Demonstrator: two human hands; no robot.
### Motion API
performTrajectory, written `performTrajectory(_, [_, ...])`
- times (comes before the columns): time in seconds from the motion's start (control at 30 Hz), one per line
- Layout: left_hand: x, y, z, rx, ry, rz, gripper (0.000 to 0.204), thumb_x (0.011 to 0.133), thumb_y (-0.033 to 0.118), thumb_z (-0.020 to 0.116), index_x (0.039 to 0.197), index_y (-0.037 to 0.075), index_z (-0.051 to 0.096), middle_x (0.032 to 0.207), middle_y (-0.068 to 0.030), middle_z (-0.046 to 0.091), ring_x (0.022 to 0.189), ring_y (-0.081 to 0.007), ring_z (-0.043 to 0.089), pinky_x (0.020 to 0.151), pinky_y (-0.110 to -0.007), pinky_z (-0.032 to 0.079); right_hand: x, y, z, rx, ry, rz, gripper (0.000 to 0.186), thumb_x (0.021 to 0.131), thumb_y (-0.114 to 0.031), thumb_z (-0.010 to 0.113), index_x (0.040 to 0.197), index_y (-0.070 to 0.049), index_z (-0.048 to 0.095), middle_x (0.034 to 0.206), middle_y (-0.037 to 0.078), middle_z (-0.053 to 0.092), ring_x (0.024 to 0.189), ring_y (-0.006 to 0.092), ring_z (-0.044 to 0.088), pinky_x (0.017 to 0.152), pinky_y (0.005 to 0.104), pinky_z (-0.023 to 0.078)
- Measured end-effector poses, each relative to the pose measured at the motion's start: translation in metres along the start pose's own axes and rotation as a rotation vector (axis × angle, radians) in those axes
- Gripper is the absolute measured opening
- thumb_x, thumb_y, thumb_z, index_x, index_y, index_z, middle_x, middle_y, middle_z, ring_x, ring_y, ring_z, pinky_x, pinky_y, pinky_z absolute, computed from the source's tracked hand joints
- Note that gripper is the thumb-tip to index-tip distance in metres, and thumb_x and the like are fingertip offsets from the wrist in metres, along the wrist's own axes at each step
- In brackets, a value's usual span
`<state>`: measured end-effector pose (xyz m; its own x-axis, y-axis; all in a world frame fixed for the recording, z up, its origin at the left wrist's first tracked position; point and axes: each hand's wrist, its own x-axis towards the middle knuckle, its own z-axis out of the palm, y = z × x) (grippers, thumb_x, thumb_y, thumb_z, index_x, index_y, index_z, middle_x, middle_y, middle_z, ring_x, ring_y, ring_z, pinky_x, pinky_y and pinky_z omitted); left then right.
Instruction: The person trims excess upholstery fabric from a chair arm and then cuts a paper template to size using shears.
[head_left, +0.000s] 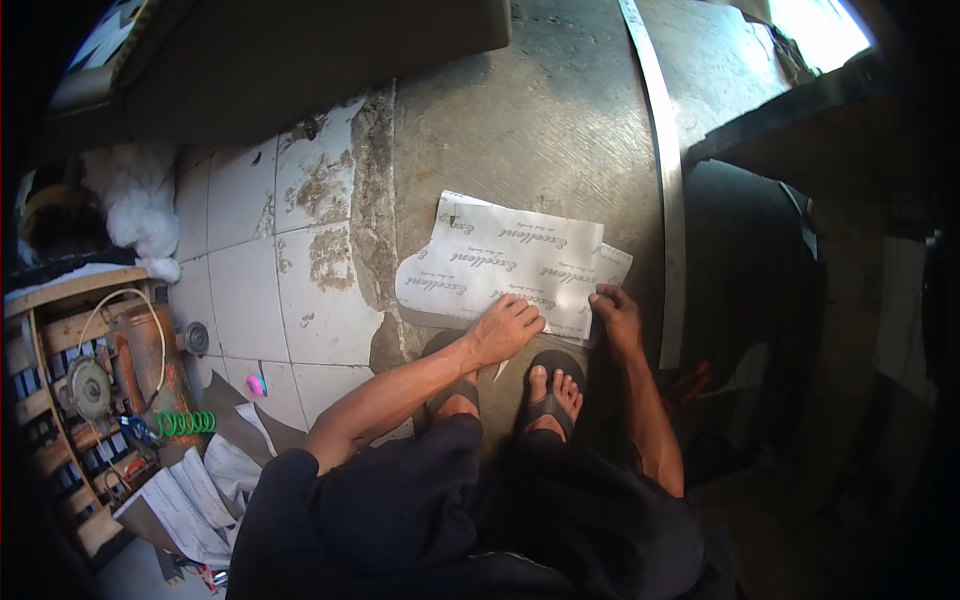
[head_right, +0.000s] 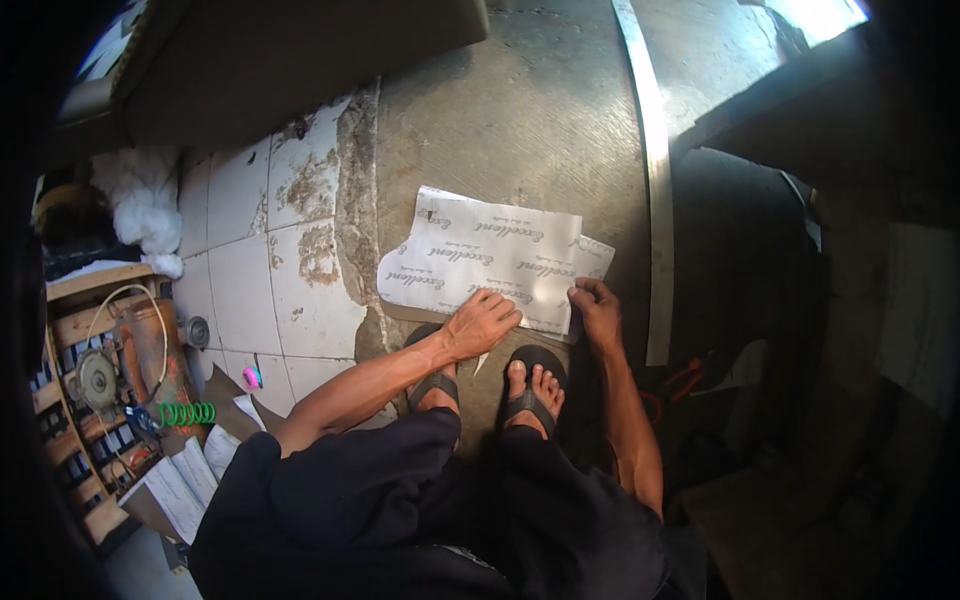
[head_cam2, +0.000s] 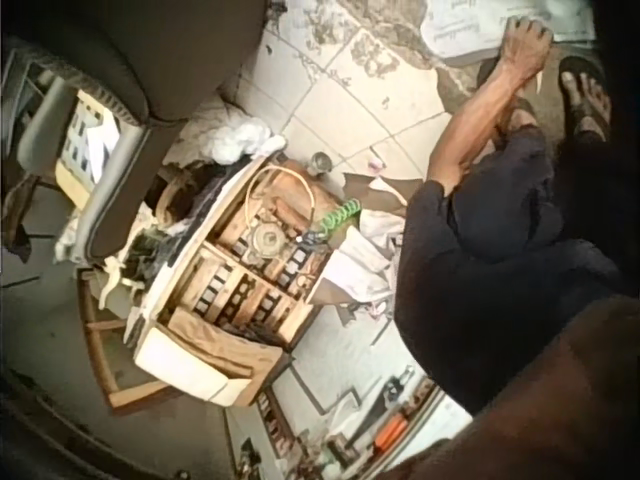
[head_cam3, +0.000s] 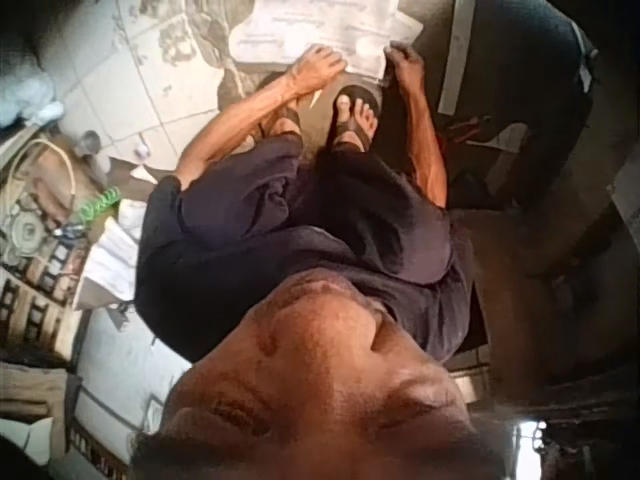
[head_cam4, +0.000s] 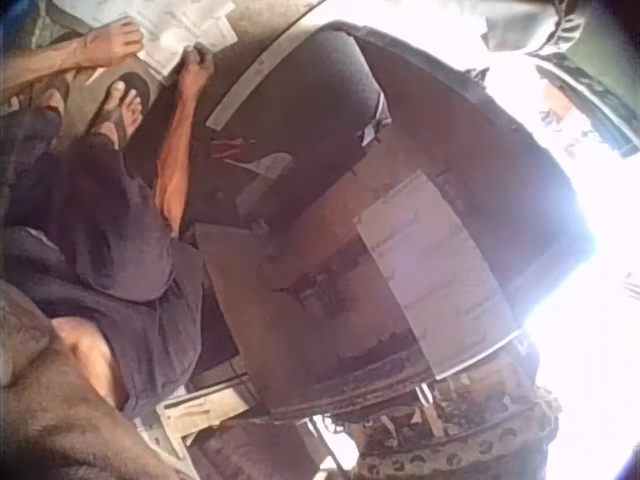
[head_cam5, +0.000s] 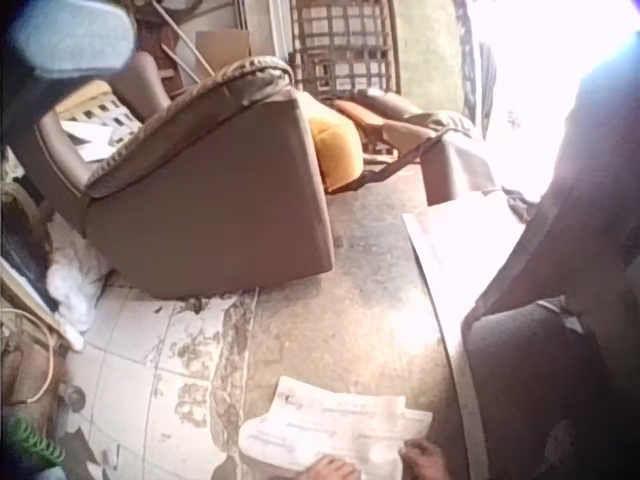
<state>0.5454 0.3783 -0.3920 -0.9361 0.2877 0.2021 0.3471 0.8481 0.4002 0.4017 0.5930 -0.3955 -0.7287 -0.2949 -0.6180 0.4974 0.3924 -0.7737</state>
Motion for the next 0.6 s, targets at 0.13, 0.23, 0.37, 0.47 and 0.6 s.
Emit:
performTrajectory(0.13, [-0.004,-0.004,-0.011,-0.162,-0.054,-0.089,0.022,0.083,0.015,0.065,0.103,0.005,0.063,0.098,-0.0087,0.060,0.100,-0.0265,0.058,0.092,-0.040,0.045,-0.001,-0.001,0.003,0.021,0.001,-0.015,0.041,0.085,-0.022,0.075,0.117,0.002,0.067,0.095,0.005,0.069,0.086,0.0120,0.060,0.080,0.0259,0.047])
performTrajectory(0.23, [-0.017,-0.018,-0.022,-0.148,0.142,-0.429,0.030,0.087,0.018,0.067,0.111,0.002,0.062,0.108,-0.0139,0.061,0.106,-0.0329,0.057,0.094,-0.045,0.045,-0.002,0.004,0.002,-0.003,0.027,-0.030,0.041,0.086,-0.024,0.075,0.117,0.002,0.068,0.092,0.004,0.069,0.083,0.0113,0.060,0.077,0.0256,0.047])
performTrajectory(0.37, [-0.065,-0.055,-0.043,0.444,0.226,-1.158,0.045,0.090,0.027,0.068,0.124,-0.001,0.055,0.115,-0.0222,0.059,0.112,-0.0374,0.055,0.091,-0.050,0.046,-0.007,-0.005,0.006,-0.049,0.047,-0.002,0.039,0.085,-0.030,0.077,0.107,0.002,0.070,0.087,0.004,0.070,0.076,0.0111,0.060,0.071,0.0269,0.048])
performTrajectory(0.47, [-0.093,-0.069,-0.060,0.238,0.075,-1.318,0.051,0.087,0.027,0.074,0.122,-0.002,0.052,0.117,-0.0261,0.057,0.109,-0.0408,0.056,0.089,-0.051,0.047,-0.010,-0.008,0.011,-0.163,0.096,-0.056,0.037,0.084,-0.031,0.077,0.099,0.002,0.072,0.082,0.005,0.070,0.074,0.0118,0.060,0.069,0.0282,0.048])
performTrajectory(0.6, [-0.108,-0.091,-0.057,0.059,0.086,-1.368,0.044,0.086,0.024,0.076,0.114,-0.002,0.054,0.111,-0.0249,0.059,0.108,-0.0419,0.055,0.088,-0.050,0.047,-0.005,-0.012,0.015,-0.130,0.052,-0.022,0.036,0.084,-0.031,0.076,0.096,0.003,0.073,0.080,0.006,0.070,0.073,0.0125,0.061,0.070,0.0295,0.048])
